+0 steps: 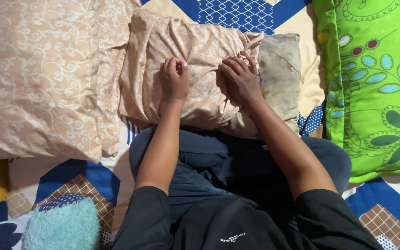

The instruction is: The person stuffs a pillow into a pillowcase by hand and smooths the fabric while sitting on a bed.

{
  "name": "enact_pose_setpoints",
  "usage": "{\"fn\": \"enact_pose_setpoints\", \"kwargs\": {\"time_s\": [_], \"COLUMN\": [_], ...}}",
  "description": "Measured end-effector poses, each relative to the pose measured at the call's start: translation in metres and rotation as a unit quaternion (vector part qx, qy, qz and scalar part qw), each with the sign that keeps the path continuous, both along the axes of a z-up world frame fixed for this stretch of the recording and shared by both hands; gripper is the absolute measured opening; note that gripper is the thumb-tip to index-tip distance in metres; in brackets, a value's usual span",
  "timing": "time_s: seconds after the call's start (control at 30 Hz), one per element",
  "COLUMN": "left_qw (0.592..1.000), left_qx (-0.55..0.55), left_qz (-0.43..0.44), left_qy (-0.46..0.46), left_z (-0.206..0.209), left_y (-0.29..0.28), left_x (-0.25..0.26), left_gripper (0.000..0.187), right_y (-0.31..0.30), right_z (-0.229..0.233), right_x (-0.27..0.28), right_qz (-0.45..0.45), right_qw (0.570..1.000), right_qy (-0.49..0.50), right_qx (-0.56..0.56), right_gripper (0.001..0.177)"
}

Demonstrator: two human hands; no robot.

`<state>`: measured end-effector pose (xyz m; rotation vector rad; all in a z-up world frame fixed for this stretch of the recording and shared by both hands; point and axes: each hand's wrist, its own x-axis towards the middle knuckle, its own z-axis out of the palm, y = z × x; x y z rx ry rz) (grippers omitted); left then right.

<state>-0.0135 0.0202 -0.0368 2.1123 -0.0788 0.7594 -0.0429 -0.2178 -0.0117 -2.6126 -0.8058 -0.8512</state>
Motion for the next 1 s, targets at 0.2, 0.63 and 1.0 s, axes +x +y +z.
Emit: {"fn": "enact_pose_setpoints", "kwargs": {"time_s": [0.2,0.63,1.0], "left_qw": [1.0,0.999,0.998], "left_qx": [-0.012,0.02,0.058], "left_qz": [-0.008,-0.021,-0.02], "left_qy": [-0.003,-0.045,-0.017], "left_z": [0.0,0.014,0.029], "left_y": [0.002,0.003,-0.004], "left_x": [0.005,0.003,0.003], "left_gripper": [0.01,0.006,0.008], "right_y": [-0.007,0.052,0.071], "right_z": [0.002,0.041,-0.009], "right_x": [0.014,0.058,0.051], "right_qz": [-0.001,0.121,0.081], "right_qw": [1.0,0.985,0.936], "right_qy": [0.021,0.098,0.18], "right_qx": [0.009,0.075,0.29], "right_gripper": [0.03,0.025,0.031]}}
